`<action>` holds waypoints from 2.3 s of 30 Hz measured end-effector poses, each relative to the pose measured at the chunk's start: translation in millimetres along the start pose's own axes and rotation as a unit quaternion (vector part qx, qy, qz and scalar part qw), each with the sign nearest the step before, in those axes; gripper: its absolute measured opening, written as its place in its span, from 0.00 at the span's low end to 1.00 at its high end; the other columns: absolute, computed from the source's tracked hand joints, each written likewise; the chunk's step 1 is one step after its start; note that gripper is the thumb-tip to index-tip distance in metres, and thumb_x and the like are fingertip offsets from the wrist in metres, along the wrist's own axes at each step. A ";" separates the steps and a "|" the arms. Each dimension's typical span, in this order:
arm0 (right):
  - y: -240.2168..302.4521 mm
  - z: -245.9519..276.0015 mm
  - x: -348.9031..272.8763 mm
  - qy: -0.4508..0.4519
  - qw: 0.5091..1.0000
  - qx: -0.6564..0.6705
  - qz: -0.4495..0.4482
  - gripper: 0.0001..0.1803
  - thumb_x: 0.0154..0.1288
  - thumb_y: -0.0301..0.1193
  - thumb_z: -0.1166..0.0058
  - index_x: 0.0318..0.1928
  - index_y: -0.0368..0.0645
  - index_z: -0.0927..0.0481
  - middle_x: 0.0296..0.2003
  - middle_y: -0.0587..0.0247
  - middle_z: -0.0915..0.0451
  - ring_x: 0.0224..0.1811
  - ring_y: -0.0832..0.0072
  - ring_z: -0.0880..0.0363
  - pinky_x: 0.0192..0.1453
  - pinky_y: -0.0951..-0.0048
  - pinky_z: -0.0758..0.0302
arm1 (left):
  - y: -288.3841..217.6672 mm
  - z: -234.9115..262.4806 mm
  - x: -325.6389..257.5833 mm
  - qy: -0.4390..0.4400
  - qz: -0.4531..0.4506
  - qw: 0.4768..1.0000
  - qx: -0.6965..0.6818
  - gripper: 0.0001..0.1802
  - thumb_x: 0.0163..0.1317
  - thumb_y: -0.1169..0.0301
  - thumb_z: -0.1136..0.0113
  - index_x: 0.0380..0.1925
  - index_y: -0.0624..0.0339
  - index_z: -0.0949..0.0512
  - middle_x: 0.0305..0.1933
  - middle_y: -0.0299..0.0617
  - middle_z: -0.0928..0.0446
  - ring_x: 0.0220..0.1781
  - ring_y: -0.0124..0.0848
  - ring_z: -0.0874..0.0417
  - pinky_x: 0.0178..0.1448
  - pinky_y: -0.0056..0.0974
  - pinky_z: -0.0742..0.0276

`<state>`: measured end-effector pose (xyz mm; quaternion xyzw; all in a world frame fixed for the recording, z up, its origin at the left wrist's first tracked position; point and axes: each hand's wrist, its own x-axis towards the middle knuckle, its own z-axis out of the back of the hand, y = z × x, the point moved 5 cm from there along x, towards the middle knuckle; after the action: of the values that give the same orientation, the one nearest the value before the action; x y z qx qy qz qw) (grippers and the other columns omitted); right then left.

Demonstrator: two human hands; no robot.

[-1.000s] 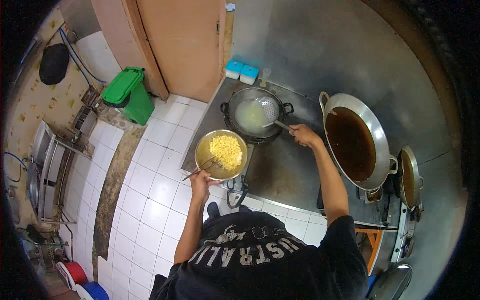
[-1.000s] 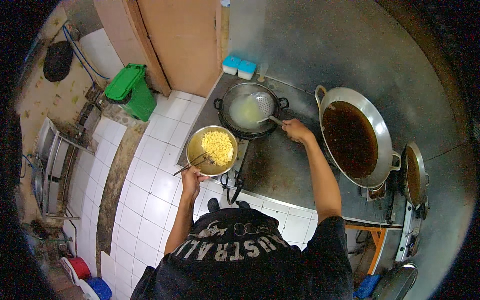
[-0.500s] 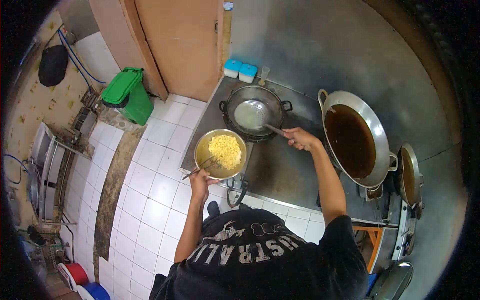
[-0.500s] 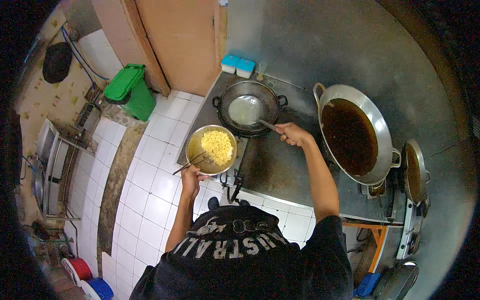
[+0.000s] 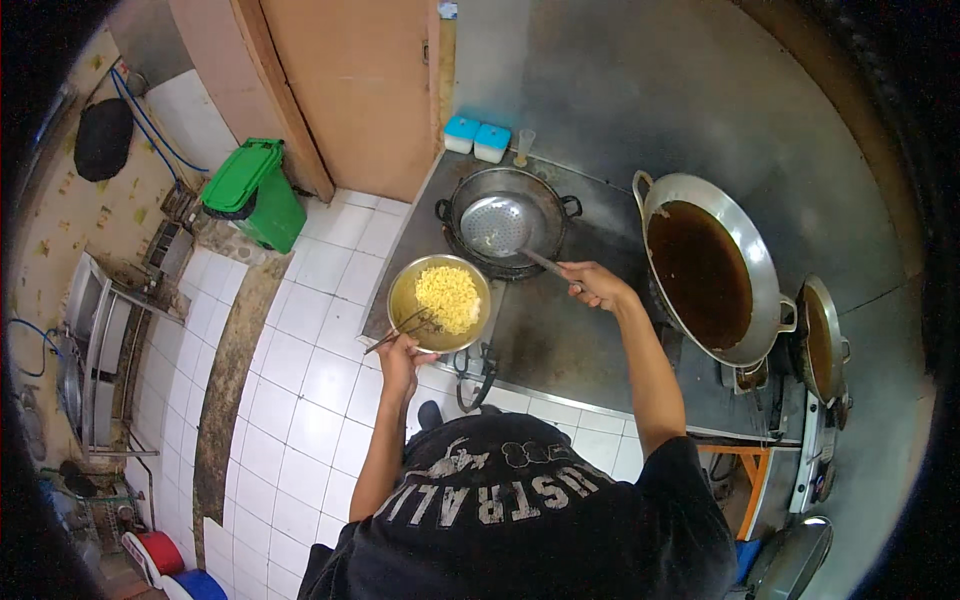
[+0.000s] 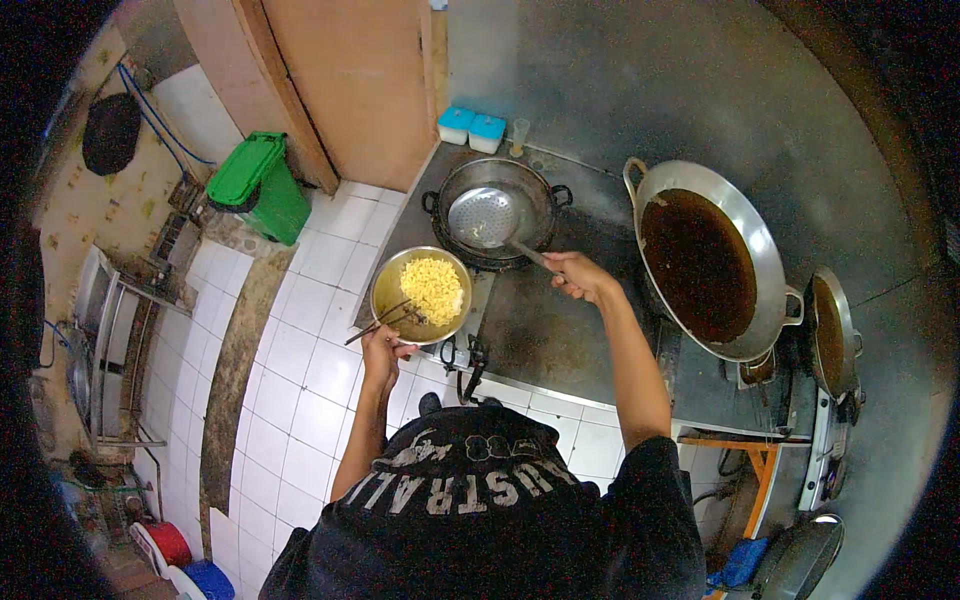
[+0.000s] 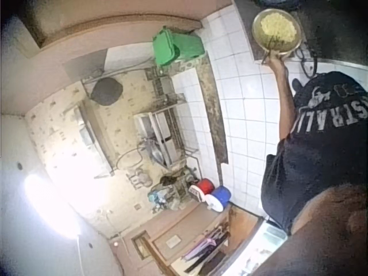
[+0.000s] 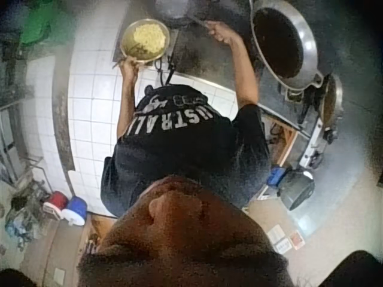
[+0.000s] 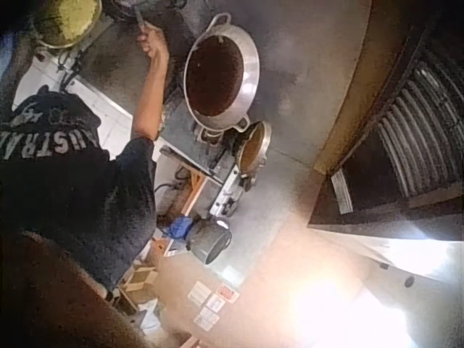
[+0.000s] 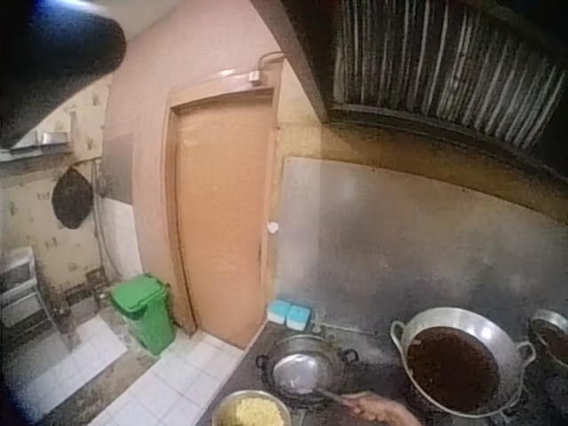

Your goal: The person drains noodles from a pot using a mesh strainer, transfers them to a bowl, and stirs. Then, they remove patties from a pan with a spatula and place them into the bowl of noodles before carrying the bowl to a service counter to package it.

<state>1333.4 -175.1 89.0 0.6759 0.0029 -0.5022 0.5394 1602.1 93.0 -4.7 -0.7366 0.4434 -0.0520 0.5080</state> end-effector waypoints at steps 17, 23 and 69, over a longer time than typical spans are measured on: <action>-39.2 -39.7 -17.2 -0.013 0.980 0.190 0.056 0.29 0.73 0.37 0.54 0.71 0.52 0.43 0.22 0.74 0.35 0.14 0.89 0.48 0.15 0.84 0.54 | -2.1 -9.0 21.2 0.016 -0.020 1.000 0.013 0.08 0.54 0.75 0.52 0.19 0.64 0.31 0.19 0.37 0.33 0.17 0.31 0.24 0.28 0.38 0.13; -34.0 -25.8 -21.7 -0.029 0.977 0.200 0.073 0.30 0.73 0.37 0.53 0.71 0.51 0.43 0.21 0.74 0.35 0.13 0.89 0.49 0.15 0.83 0.54 | -14.2 -42.3 32.6 0.029 -0.007 0.999 0.025 0.12 0.57 0.75 0.53 0.15 0.62 0.33 0.19 0.36 0.37 0.17 0.27 0.29 0.31 0.42 0.12; 27.7 -89.0 -136.4 -0.342 0.679 -0.534 0.370 0.28 0.68 0.30 0.51 0.68 0.55 0.36 0.28 0.46 0.23 0.25 0.49 0.22 0.28 0.53 0.25 | -15.7 -80.0 55.4 0.077 -0.049 0.994 -0.057 0.10 0.54 0.76 0.50 0.14 0.63 0.32 0.20 0.35 0.35 0.20 0.27 0.27 0.32 0.46 0.11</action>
<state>1341.1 -48.1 194.5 0.0002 -0.1643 -0.3709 0.9140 1602.7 -0.9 25.3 -0.7789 0.4469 -0.1082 0.4264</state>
